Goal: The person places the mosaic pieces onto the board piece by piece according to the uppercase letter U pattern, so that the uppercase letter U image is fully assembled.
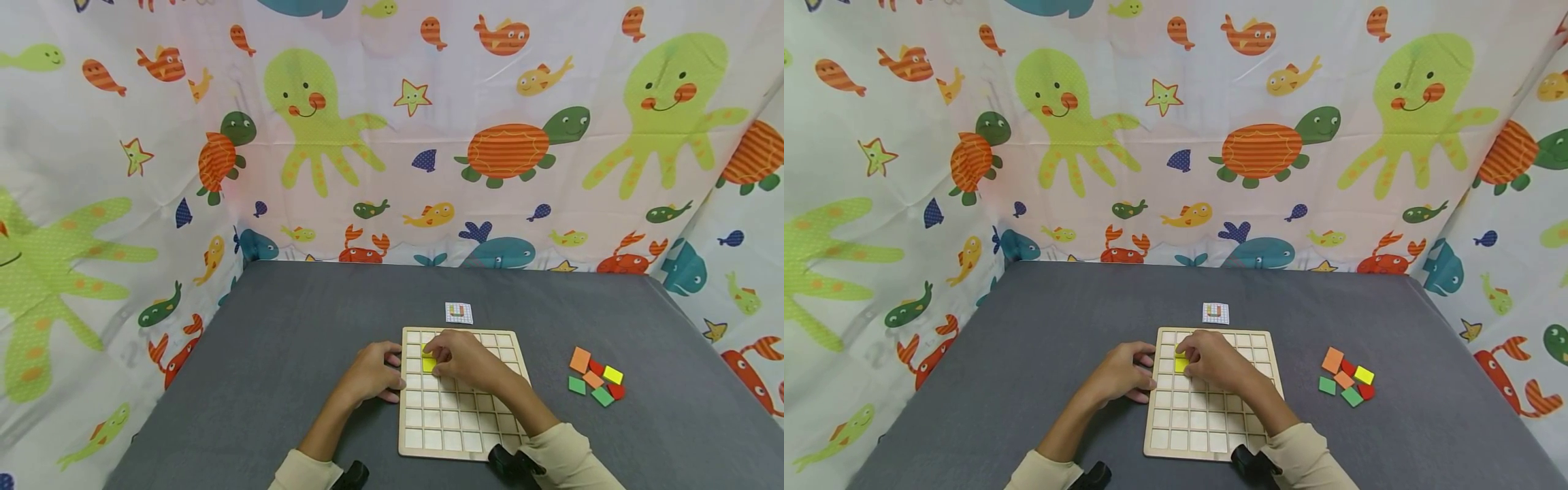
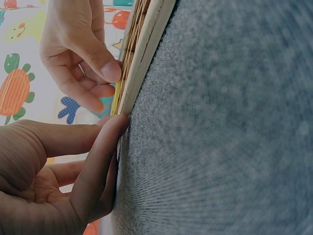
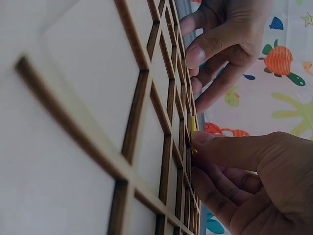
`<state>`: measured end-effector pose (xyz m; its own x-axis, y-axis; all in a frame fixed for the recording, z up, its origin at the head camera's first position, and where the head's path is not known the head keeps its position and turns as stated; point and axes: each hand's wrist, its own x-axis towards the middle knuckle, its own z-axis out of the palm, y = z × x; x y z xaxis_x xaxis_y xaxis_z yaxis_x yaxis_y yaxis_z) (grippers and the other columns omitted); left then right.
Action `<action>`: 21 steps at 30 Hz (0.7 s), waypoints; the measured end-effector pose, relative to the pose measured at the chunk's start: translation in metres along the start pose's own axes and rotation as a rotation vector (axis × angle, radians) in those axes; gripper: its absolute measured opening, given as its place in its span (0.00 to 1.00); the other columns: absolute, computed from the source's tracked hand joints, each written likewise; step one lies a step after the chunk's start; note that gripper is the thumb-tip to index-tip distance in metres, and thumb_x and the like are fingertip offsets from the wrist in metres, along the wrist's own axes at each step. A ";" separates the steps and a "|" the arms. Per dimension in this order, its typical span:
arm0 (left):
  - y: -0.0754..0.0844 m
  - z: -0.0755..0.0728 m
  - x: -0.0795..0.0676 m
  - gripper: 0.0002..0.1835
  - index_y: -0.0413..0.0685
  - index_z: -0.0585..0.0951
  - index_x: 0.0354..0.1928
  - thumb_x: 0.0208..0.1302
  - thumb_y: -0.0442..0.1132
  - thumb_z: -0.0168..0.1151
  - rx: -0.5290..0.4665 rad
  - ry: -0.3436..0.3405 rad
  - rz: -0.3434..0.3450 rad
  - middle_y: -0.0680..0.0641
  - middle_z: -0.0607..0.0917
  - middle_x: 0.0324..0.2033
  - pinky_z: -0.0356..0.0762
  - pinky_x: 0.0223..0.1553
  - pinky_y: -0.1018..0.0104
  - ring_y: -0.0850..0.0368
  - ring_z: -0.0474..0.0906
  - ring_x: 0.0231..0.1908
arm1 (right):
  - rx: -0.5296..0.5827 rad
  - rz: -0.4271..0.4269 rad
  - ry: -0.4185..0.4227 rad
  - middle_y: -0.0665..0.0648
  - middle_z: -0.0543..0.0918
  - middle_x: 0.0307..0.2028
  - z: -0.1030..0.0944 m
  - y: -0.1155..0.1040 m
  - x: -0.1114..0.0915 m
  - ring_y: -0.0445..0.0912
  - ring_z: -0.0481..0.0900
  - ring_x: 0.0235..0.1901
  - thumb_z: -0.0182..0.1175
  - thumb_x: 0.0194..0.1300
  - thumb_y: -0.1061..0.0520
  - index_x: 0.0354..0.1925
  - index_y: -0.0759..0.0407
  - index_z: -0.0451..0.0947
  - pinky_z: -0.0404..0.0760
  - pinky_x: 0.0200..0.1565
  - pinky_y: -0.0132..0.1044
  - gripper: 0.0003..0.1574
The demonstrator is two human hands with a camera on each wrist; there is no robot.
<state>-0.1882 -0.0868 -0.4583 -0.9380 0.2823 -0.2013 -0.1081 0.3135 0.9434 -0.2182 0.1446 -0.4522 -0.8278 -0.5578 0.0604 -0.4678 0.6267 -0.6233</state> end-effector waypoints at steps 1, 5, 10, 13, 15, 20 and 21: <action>0.000 0.000 0.000 0.37 0.29 0.74 0.70 0.55 0.18 0.70 0.000 -0.001 -0.001 0.35 0.80 0.50 0.92 0.27 0.58 0.51 0.86 0.28 | 0.003 0.004 -0.002 0.52 0.86 0.40 0.000 0.000 0.000 0.41 0.83 0.39 0.76 0.60 0.68 0.52 0.63 0.87 0.86 0.41 0.33 0.20; 0.000 0.000 0.000 0.36 0.29 0.74 0.70 0.56 0.18 0.70 0.004 -0.001 -0.001 0.35 0.79 0.49 0.92 0.27 0.57 0.51 0.86 0.28 | 0.015 -0.008 -0.007 0.52 0.86 0.40 -0.002 0.000 -0.001 0.40 0.83 0.38 0.76 0.61 0.66 0.52 0.63 0.87 0.85 0.41 0.33 0.20; -0.001 0.000 0.001 0.37 0.29 0.73 0.70 0.56 0.18 0.70 -0.003 -0.004 0.009 0.35 0.79 0.50 0.92 0.27 0.57 0.51 0.87 0.29 | 0.033 -0.016 0.003 0.53 0.87 0.40 -0.006 0.002 -0.007 0.42 0.84 0.40 0.75 0.63 0.64 0.52 0.62 0.87 0.86 0.42 0.35 0.19; -0.002 0.001 0.001 0.37 0.29 0.73 0.71 0.56 0.18 0.70 -0.011 -0.006 0.012 0.35 0.80 0.50 0.92 0.28 0.56 0.50 0.88 0.30 | 0.050 -0.006 0.012 0.52 0.87 0.42 -0.010 0.006 -0.012 0.43 0.85 0.41 0.74 0.65 0.63 0.53 0.62 0.87 0.86 0.44 0.36 0.18; -0.003 0.001 0.001 0.38 0.29 0.73 0.71 0.56 0.18 0.70 -0.012 -0.007 0.010 0.35 0.80 0.51 0.92 0.28 0.56 0.50 0.88 0.30 | 0.053 0.000 0.021 0.52 0.88 0.43 -0.013 0.010 -0.016 0.43 0.85 0.42 0.74 0.65 0.62 0.54 0.62 0.87 0.87 0.44 0.37 0.19; -0.002 0.000 -0.001 0.38 0.30 0.72 0.72 0.56 0.18 0.69 -0.011 -0.011 0.012 0.34 0.79 0.51 0.92 0.28 0.56 0.49 0.88 0.29 | 0.055 0.002 0.061 0.54 0.88 0.44 -0.021 0.019 -0.028 0.45 0.85 0.42 0.75 0.65 0.61 0.54 0.63 0.87 0.87 0.44 0.38 0.19; -0.002 0.000 -0.001 0.38 0.30 0.72 0.72 0.57 0.18 0.69 -0.011 -0.012 0.013 0.34 0.79 0.51 0.92 0.28 0.56 0.49 0.88 0.29 | 0.062 0.003 0.071 0.54 0.88 0.44 -0.023 0.020 -0.030 0.46 0.85 0.42 0.75 0.65 0.61 0.54 0.63 0.87 0.87 0.44 0.38 0.19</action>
<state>-0.1874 -0.0878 -0.4603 -0.9354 0.2970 -0.1918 -0.0993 0.2998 0.9488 -0.2097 0.1869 -0.4489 -0.8501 -0.5146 0.1117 -0.4467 0.5923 -0.6706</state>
